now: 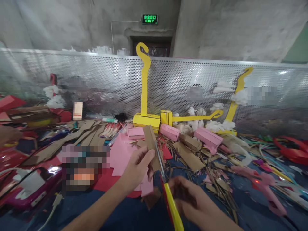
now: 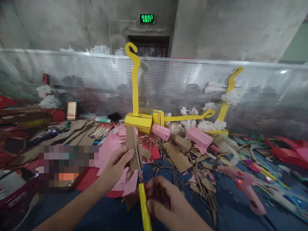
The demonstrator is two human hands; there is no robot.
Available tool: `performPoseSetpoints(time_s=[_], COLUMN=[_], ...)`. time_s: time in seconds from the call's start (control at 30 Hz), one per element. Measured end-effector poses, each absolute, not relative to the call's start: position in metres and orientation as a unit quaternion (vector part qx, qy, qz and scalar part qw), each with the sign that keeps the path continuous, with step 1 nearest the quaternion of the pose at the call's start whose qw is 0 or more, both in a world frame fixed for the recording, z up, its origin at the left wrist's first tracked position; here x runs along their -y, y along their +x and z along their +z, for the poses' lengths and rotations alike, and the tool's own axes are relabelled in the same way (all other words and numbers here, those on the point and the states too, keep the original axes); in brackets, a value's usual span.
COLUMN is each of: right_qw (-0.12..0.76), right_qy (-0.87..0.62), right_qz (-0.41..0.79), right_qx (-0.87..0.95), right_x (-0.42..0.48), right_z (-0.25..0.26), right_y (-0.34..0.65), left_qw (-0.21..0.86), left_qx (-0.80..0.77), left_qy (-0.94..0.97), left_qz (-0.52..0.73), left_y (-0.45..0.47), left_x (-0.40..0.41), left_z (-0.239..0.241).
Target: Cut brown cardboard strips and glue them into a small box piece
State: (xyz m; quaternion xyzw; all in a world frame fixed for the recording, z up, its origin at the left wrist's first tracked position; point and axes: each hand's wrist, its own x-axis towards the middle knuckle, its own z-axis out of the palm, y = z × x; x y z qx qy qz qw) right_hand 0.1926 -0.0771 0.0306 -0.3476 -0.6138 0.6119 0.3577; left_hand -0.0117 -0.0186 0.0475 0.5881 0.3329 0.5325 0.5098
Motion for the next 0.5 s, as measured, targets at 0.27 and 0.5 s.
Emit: performPoseSetpoints(time_s=[0.27, 0.5], right_qw=[0.34, 0.325], right_qy=[-0.355, -0.363], right_qz=[0.67, 0.657], right_qx=[0.556, 0.575], right_x=[0.052, 0.06], right_z=[-0.037, -0.023], right_y=[0.171, 0.173], left_qw=[0.521, 0.506], left_qx=[-0.324, -0.33], left_qy=[0.582, 0.598], left_qz=[0.533, 0.526], left_y=[-0.011, -0.009], left_x=[0.017, 0.025], left_z=[0.047, 0.054])
